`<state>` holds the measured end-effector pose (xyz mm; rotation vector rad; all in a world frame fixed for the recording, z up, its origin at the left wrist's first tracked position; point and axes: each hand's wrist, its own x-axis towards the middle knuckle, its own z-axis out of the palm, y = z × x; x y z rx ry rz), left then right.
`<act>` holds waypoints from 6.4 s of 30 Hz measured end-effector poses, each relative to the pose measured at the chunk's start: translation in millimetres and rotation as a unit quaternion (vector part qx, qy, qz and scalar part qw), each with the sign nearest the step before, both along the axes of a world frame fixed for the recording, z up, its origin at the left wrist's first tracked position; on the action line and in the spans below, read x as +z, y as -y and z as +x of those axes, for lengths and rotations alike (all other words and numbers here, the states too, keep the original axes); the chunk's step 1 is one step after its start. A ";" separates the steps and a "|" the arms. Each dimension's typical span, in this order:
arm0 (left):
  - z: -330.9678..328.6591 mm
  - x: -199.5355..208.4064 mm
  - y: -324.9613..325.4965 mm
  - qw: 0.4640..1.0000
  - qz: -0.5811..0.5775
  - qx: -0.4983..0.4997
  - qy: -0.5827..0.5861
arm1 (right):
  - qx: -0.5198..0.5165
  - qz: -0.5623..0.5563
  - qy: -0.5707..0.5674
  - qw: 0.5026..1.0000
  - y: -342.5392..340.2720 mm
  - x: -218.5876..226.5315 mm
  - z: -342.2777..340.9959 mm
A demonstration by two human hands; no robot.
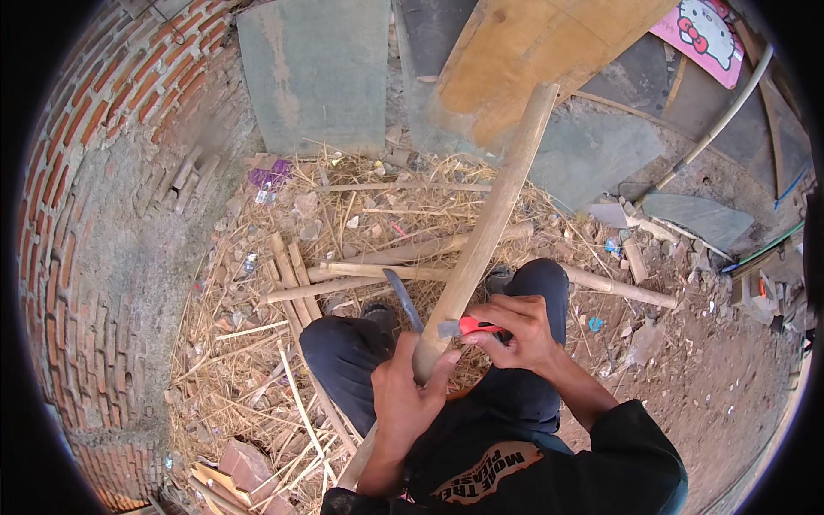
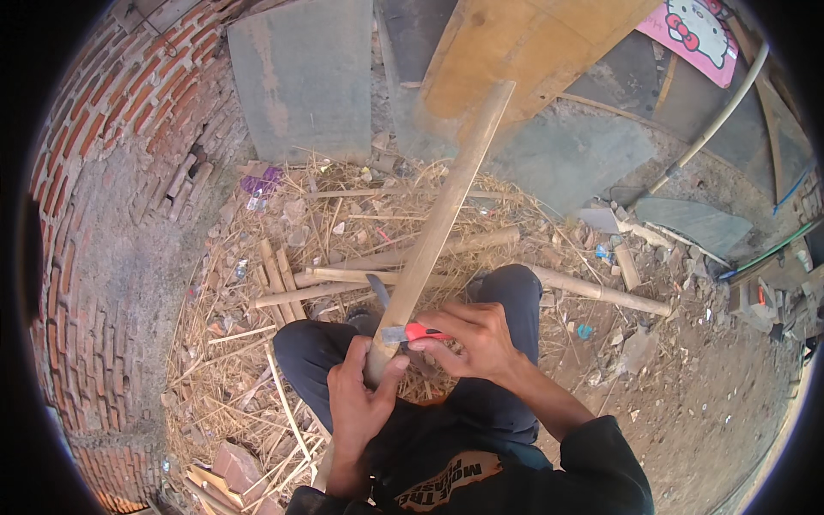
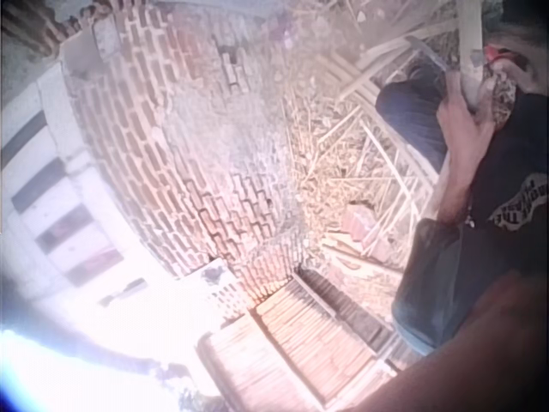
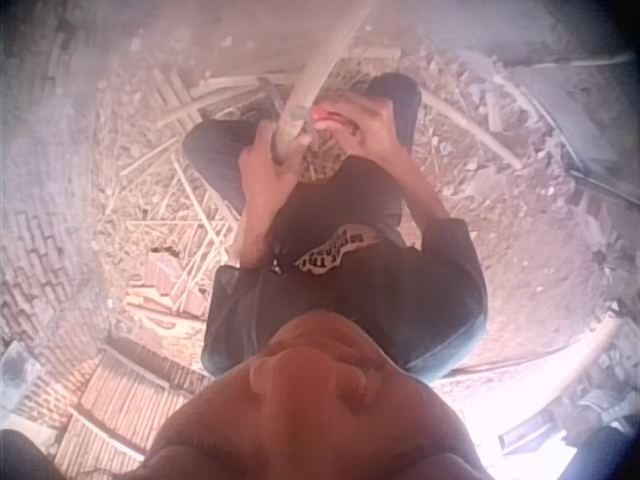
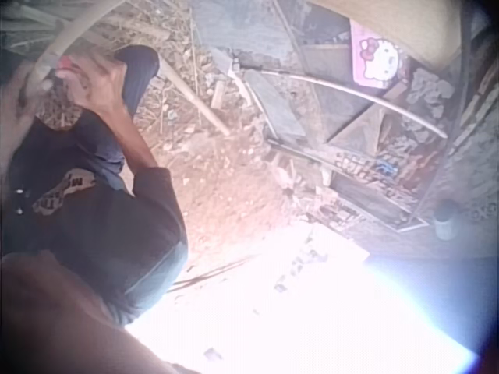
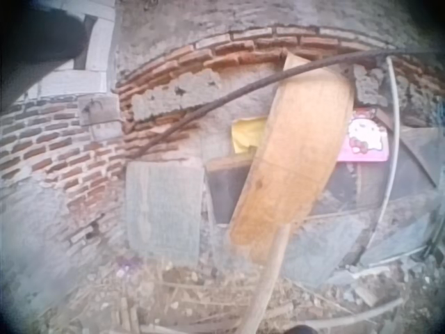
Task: The person sits on the ground and uses a red utility knife to shave thin strips from a long bamboo pole. They repeatedly rotate the pole and pull the knife along its length to remove the outer layer, creating a pile of shavings on the floor.
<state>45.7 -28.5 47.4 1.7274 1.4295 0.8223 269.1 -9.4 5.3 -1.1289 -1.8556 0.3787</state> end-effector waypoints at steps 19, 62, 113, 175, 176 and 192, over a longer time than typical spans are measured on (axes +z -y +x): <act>-7.0 -6.4 9.4 1.000 -0.005 0.002 -0.002 | -0.023 0.059 0.039 0.997 -12.0 5.8 10.5; 4.2 -3.8 6.8 0.997 -0.031 -0.041 -0.058 | -0.037 -0.031 0.009 0.999 -0.7 10.0 -9.2; -25.2 -19.4 5.0 0.986 -0.122 -0.104 0.050 | -0.250 -0.223 0.271 0.902 -74.6 -4.0 127.9; -22.3 -26.6 56.5 0.987 -0.078 -0.088 -0.113 | -0.342 -0.002 -0.127 0.931 -81.7 23.9 129.5; -23.9 -26.3 57.5 0.987 -0.078 -0.083 -0.117 | -0.328 -0.013 -0.140 0.934 -80.5 23.3 126.8; -0.2 -16.7 16.3 0.994 0.003 -0.038 -0.100 | -0.014 -0.018 0.006 1.000 4.9 9.7 1.2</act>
